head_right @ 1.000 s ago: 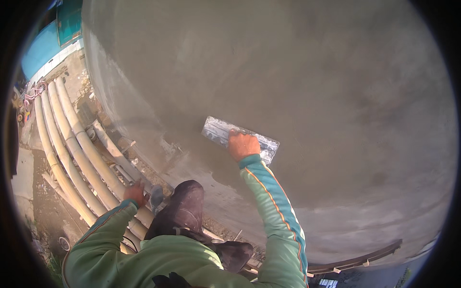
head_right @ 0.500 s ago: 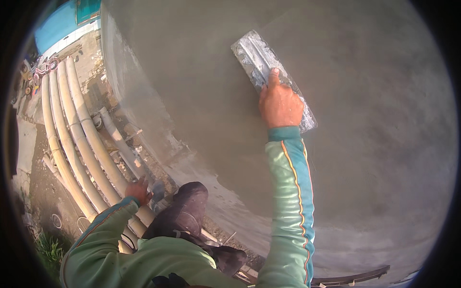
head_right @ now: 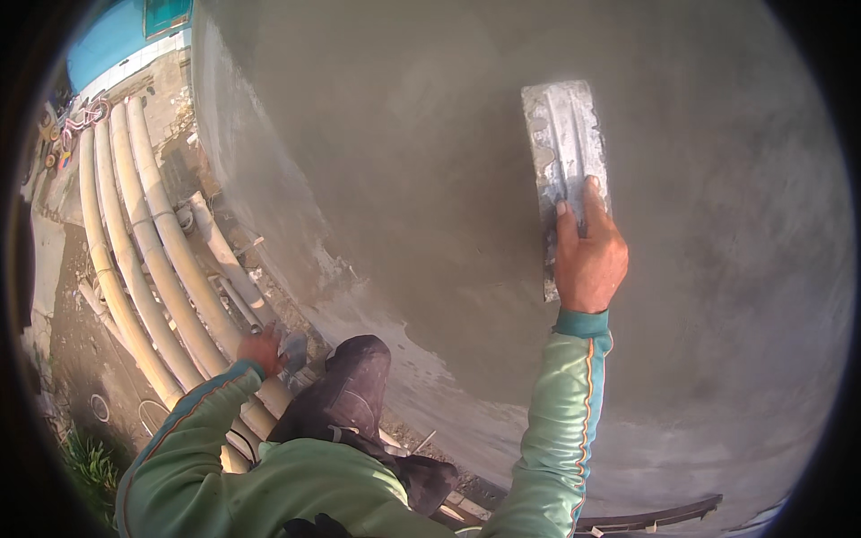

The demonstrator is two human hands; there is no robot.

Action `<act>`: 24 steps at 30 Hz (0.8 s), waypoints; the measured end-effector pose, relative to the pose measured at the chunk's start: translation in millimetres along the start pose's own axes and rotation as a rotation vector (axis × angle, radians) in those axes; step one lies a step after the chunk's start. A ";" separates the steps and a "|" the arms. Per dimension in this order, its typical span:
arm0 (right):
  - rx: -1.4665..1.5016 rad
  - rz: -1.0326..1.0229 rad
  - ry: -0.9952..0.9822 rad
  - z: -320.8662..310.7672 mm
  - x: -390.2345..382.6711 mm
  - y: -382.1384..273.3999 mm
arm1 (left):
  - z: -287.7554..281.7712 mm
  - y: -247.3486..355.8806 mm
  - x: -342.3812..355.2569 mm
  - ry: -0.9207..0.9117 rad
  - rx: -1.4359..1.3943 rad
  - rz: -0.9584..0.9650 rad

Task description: The person smooths a wet plastered wall using a trowel and then a sponge. They work on a large vertical surface, repeatedly scraping and rubbing to even the finish. The person cleans the trowel in a bucket of water before resuming smoothing.

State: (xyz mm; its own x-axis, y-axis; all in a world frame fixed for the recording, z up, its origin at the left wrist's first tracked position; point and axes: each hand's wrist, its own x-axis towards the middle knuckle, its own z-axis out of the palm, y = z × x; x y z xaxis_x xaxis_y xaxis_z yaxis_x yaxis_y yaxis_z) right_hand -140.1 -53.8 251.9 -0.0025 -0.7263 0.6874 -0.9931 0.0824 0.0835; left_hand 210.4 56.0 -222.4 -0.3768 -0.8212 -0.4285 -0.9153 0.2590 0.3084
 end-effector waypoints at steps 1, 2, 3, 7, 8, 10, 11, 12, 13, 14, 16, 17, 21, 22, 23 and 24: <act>0.134 0.047 0.134 -18.4 24.4 2.3 | -1.4 1.1 0.6 0.007 -0.012 0.002; 0.126 0.097 0.175 -37.7 48.4 2.3 | -1.0 1.1 -1.5 0.007 -0.024 -0.005; 0.105 0.148 0.216 -51.7 66.9 3.8 | 0.1 4.3 0.3 0.019 -0.018 0.019; 0.065 0.029 0.164 -5.2 104.4 -17.5 | 6.6 4.9 -2.8 0.029 -0.038 0.033; -0.108 0.072 -0.019 16.1 99.8 -47.1 | 7.9 3.2 -4.3 0.027 -0.060 0.019; -0.297 -0.040 -0.223 85.0 77.0 -91.1 | 6.2 3.2 -9.0 0.034 -0.083 0.003; -0.312 -0.167 -0.341 118.8 64.1 -100.5 | 3.8 2.4 -9.4 0.041 -0.089 0.007; -0.307 -0.171 -0.485 152.7 50.6 -109.0 | 5.7 2.9 -8.6 0.042 -0.098 -0.002; -0.323 -0.194 -0.577 180.2 31.6 -120.2 | 11.5 3.4 -6.8 0.047 -0.107 -0.013; -0.332 -0.220 -0.634 209.0 9.3 -117.1 | 13.3 5.4 -3.2 0.055 -0.115 -0.009; -0.341 -0.275 -0.829 248.5 -38.6 -113.7 | 9.3 9.4 -4.8 0.067 -0.146 -0.019; -0.341 -0.322 -0.876 269.0 -69.0 -97.7 | 7.0 12.3 -3.1 0.074 -0.159 -0.006; -0.288 -0.345 -0.958 237.6 -117.3 -83.2 | 0.4 4.6 -3.0 0.107 -0.123 -0.033; -0.259 -0.292 -0.928 201.0 -114.7 -82.3 | 0.8 4.0 -2.5 0.092 -0.108 -0.034; -0.191 -0.240 -0.801 164.7 -101.9 -74.8 | -0.7 4.3 -4.7 0.074 -0.091 -0.039; -0.135 -0.184 -0.671 124.8 -83.9 -57.1 | -8.6 6.7 -4.0 0.002 -0.141 -0.058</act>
State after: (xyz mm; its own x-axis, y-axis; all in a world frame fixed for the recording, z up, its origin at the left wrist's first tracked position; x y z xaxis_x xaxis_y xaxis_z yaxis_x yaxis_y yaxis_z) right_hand -97.9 -82.8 99.4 0.0494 -0.9967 0.0641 -0.9612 -0.0300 0.2743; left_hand 207.0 56.7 -211.3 -0.3238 -0.8339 -0.4469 -0.9061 0.1374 0.4001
